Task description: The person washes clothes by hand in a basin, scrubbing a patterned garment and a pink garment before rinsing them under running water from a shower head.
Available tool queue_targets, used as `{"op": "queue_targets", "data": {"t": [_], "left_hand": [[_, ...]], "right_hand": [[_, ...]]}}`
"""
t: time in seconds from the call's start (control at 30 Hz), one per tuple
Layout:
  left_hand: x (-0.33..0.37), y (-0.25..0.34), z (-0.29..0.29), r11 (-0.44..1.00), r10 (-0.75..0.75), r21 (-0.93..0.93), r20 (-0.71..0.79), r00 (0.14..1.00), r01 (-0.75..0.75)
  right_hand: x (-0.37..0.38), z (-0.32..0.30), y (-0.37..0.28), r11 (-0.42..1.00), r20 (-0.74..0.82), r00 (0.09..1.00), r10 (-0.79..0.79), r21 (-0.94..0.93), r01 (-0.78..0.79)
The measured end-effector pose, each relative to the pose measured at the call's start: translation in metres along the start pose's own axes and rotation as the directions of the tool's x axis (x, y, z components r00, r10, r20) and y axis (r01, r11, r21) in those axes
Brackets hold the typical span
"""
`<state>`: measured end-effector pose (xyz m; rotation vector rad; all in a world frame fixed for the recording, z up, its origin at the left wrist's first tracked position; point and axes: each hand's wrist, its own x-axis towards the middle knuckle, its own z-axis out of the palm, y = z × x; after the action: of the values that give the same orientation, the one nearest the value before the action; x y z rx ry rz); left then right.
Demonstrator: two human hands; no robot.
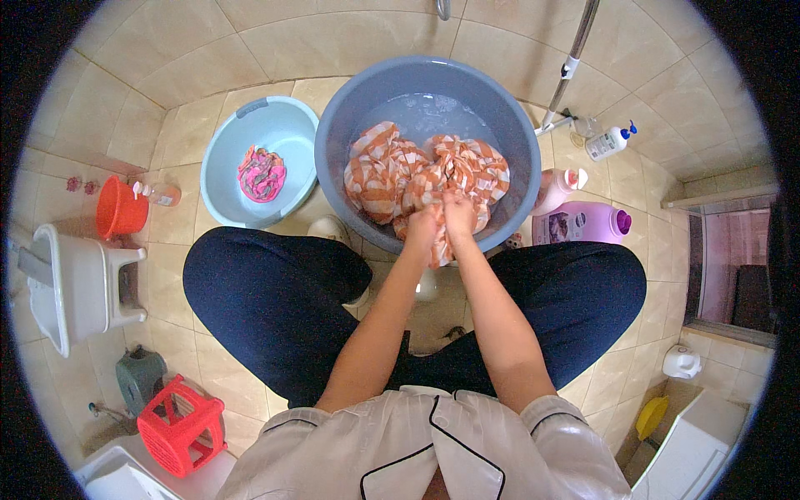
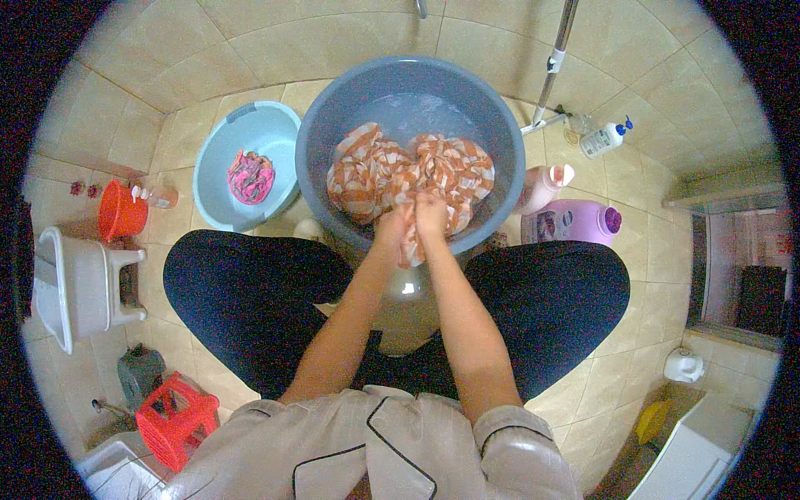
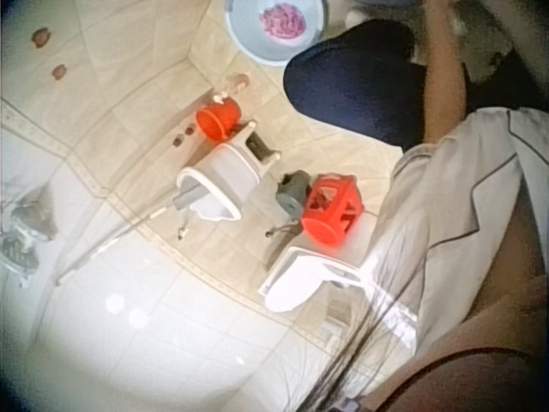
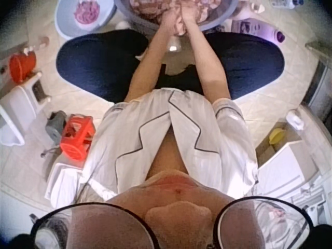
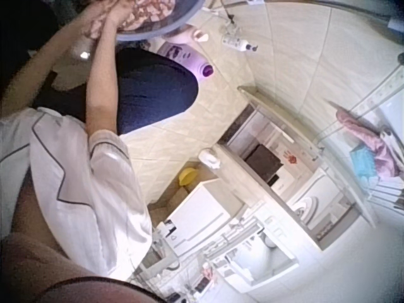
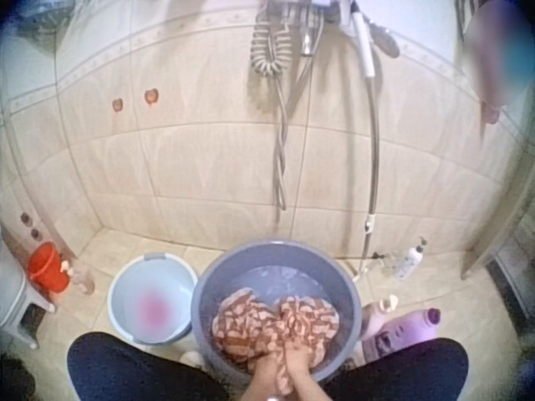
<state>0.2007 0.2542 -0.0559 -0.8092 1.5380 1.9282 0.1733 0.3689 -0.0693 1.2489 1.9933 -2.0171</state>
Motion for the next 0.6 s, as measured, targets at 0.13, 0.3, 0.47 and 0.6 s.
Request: {"op": "queue_targets", "data": {"t": [0.13, 0.3, 0.47, 0.6], "left_hand": [[0.039, 0.027, -0.057, 0.924, 0.115, -0.355, -0.102, 0.988, -0.144], [0.058, 0.042, -0.095, 0.755, 0.116, -0.636, -0.107, 0.987, -0.158], [0.050, 0.045, -0.077, 0.681, 0.094, -0.732, 0.120, 0.988, 0.024], [0.030, 0.040, -0.055, 0.659, 0.087, -0.731, 0.311, 0.946, 0.180]], "right_hand": [[-0.042, 0.034, -0.005, 0.998, 0.278, 0.961, -0.006, -0.065, 0.025], [-0.043, 0.015, -0.013, 0.993, 0.393, 0.919, 0.029, 0.096, -0.072], [-0.006, -0.017, -0.020, 0.862, 0.354, 0.919, 0.171, 0.398, -0.314], [0.008, -0.024, -0.012, 0.808, 0.422, 0.855, 0.301, 0.364, -0.464]]}}
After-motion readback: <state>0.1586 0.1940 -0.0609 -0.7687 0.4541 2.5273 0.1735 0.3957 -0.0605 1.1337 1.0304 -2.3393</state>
